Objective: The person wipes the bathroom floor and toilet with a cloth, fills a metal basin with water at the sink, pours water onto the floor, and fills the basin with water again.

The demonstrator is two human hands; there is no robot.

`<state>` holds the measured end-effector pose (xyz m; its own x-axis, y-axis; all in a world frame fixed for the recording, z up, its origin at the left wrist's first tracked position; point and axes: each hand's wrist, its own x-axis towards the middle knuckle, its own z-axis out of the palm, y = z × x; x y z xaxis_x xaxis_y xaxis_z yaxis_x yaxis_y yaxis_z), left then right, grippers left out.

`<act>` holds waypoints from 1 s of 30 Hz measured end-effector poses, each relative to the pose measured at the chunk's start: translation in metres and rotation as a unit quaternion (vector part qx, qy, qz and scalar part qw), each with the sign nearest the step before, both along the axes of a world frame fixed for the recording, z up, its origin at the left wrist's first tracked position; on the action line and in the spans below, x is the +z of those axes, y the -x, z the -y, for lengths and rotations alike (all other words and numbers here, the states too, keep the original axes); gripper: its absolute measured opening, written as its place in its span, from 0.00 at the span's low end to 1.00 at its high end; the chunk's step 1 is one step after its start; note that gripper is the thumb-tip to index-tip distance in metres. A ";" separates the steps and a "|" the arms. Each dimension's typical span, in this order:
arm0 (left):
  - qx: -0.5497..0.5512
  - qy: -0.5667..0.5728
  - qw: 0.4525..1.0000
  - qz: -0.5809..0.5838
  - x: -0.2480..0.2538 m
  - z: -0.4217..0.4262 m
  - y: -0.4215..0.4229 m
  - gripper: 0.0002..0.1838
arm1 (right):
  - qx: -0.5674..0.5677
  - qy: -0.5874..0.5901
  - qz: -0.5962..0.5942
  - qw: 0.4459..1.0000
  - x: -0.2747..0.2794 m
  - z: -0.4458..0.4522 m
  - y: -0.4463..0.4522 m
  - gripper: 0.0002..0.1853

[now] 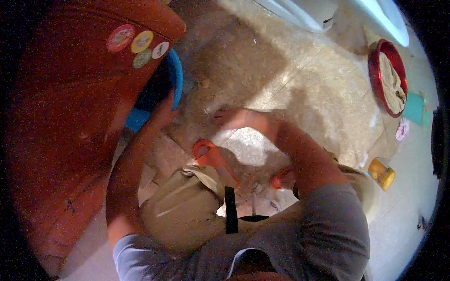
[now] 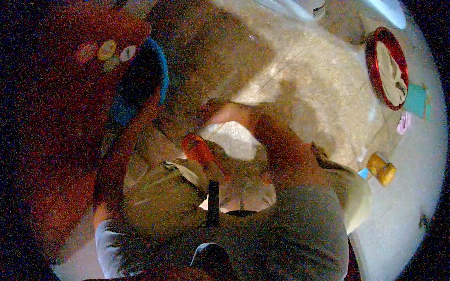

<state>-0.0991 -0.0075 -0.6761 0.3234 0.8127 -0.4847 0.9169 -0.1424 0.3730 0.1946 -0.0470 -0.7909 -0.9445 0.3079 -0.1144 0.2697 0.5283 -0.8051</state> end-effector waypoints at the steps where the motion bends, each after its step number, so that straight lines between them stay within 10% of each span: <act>1: 0.010 0.015 1.000 0.005 0.004 -0.004 -0.009 0.45 | -0.005 -0.002 0.006 1.000 -0.001 -0.010 -0.024 0.17; 5: 0.000 0.008 0.999 -0.050 -0.032 -0.023 -0.005 0.45 | -0.116 -0.121 -0.028 0.986 0.010 -0.074 -0.110 0.13; 9: -0.006 0.011 0.999 -0.053 -0.037 -0.018 0.003 0.46 | -0.356 0.296 0.018 0.886 0.168 -0.149 -0.143 0.18; 13: 0.005 0.035 0.999 -0.038 -0.071 -0.014 0.008 0.46 | -0.520 0.444 -0.153 0.714 0.282 -0.189 -0.178 0.23; 21: 0.018 0.095 0.994 -0.045 -0.085 -0.016 0.016 0.46 | -0.555 0.218 -0.460 0.658 0.392 -0.307 -0.295 0.21; 30: 0.024 0.072 0.996 -0.049 -0.044 0.000 0.005 0.49 | -0.653 -0.053 -0.396 0.644 0.376 -0.353 -0.342 0.11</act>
